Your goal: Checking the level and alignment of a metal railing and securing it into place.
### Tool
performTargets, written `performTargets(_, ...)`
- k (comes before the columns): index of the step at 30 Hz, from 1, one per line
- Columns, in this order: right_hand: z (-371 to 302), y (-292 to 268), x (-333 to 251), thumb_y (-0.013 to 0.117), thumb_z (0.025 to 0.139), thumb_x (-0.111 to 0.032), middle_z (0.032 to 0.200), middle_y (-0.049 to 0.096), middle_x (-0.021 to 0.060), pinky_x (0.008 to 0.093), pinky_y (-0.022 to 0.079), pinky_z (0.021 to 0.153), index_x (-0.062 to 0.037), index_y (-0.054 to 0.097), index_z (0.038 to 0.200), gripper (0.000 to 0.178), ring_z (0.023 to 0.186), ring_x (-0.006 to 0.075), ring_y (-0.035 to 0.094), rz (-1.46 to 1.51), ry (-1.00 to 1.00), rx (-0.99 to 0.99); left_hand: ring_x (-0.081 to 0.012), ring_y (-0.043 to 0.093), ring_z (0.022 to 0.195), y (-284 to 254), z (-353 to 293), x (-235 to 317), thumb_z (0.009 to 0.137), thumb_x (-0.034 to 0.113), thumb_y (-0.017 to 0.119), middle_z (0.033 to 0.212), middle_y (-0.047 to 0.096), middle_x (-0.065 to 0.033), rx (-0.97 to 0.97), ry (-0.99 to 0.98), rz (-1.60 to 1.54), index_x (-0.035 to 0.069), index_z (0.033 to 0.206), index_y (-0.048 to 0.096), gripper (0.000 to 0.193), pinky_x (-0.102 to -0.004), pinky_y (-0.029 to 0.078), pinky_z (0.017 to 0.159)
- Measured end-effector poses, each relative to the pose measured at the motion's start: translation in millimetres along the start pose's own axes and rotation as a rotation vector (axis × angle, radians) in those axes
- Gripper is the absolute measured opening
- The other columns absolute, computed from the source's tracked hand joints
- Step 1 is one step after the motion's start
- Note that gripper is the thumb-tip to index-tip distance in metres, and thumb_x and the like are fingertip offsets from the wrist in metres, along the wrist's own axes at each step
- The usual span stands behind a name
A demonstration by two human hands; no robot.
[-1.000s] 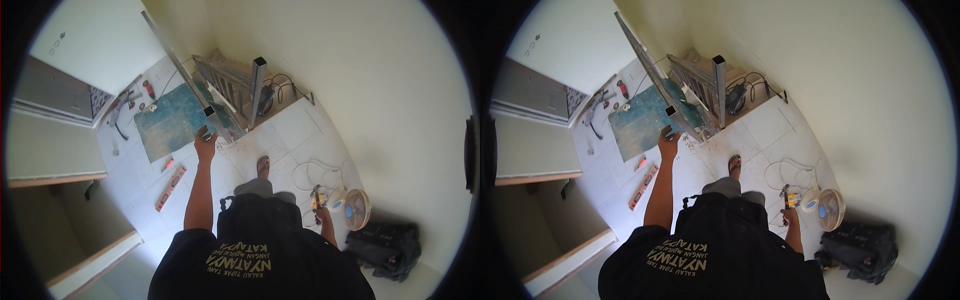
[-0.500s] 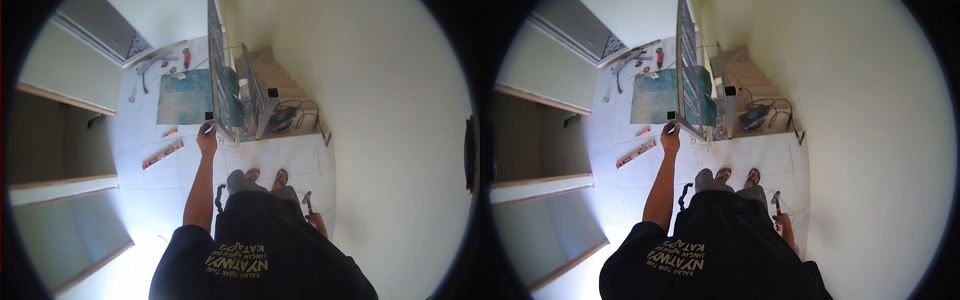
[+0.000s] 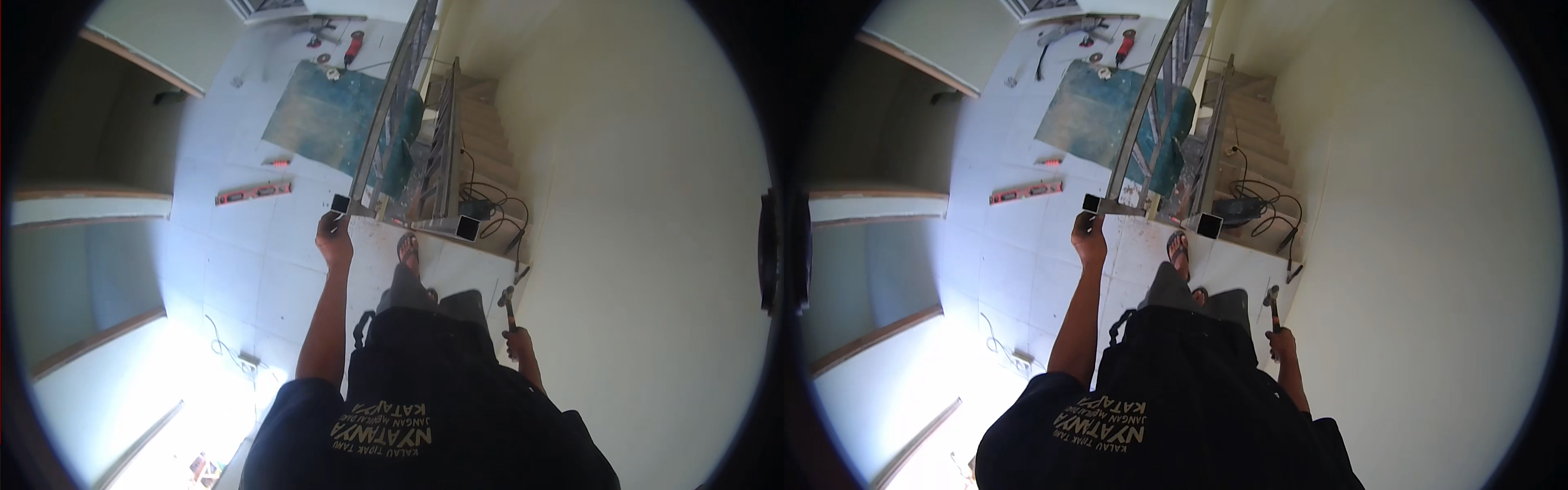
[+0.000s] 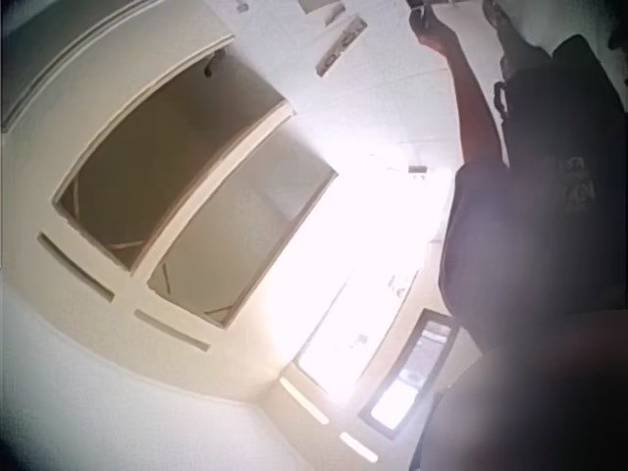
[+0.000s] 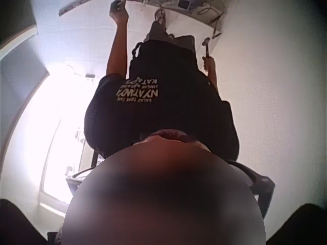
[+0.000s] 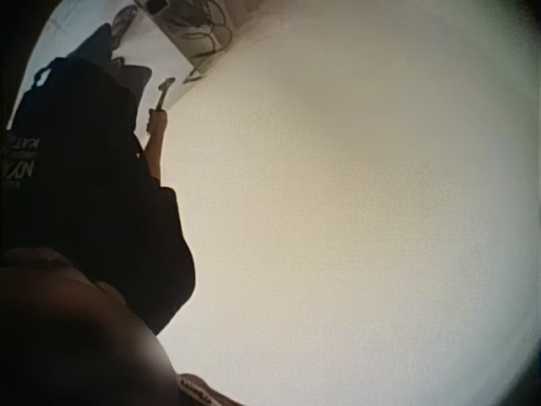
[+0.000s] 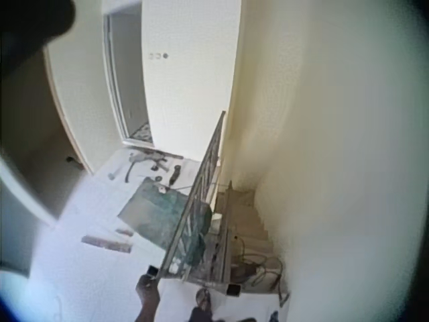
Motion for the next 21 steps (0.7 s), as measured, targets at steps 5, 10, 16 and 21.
performTargets(5, 15.0, -52.0, -61.3, 0.062, 0.079, -0.021, 0.054, 0.050, 0.0039, 0.0343, 0.042, 0.037, -0.0026, 0.050, 0.078, 0.022, 0.041, 0.0166, 0.050, -0.099, -0.060, -0.023, -0.0133, 0.057, 0.073, 0.7, -12.1, -18.3, 0.078, 0.012, 0.070, 0.083, 0.065, -0.0070, 0.059, -0.110, -0.017, 0.001, 0.098, 0.063, 0.024, -0.0276, 0.045, 0.069)
performTargets(10, 58.8, -88.6, -128.4, 0.063, 0.079, -0.020, 0.053, 0.049, 0.0033, 0.0341, 0.041, 0.036, -0.0038, 0.048, 0.075, 0.022, 0.040, 0.0163, 0.049, -0.342, -0.138, -0.125, -0.0189, 0.063, 0.084, 4.6, -39.3, -35.8, 0.079, 0.018, 0.067, 0.089, 0.067, -0.0116, 0.131, -0.285, -0.023, 0.001, 0.103, 0.062, 0.030, -0.0309, 0.048, 0.076)
performTargets(16, 118.8, -120.1, -199.1, 0.064, 0.078, -0.020, 0.052, 0.048, 0.0047, 0.0356, 0.039, 0.035, -0.0025, 0.051, 0.076, 0.021, 0.040, 0.0179, 0.049, -0.508, -0.223, -0.253, -0.0267, 0.064, 0.092, -2.0, -170.6, -73.6, 0.075, 0.027, 0.069, 0.094, 0.068, -0.0157, 0.145, -0.590, 0.219, 0.001, 0.108, 0.062, 0.042, -0.0353, 0.048, 0.082)
performTargets(21, 160.1, -136.4, -248.0, 0.064, 0.078, -0.020, 0.054, 0.050, 0.0064, 0.0363, 0.041, 0.036, -0.0018, 0.051, 0.073, 0.023, 0.042, 0.0196, 0.053, -0.791, -0.297, -0.289, -0.0269, 0.065, 0.089, -6.1, -332.9, -127.8, 0.074, 0.032, 0.068, 0.093, 0.068, -0.0162, 0.197, -0.948, 0.295, 0.001, 0.105, 0.063, 0.044, -0.0353, 0.049, 0.081)
Point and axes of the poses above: each hand's wrist, its own z-axis towards the middle knuckle, its own y-axis out of the palm, x = y × z, the point moved 9 cm from there along z, towards the middle knuckle
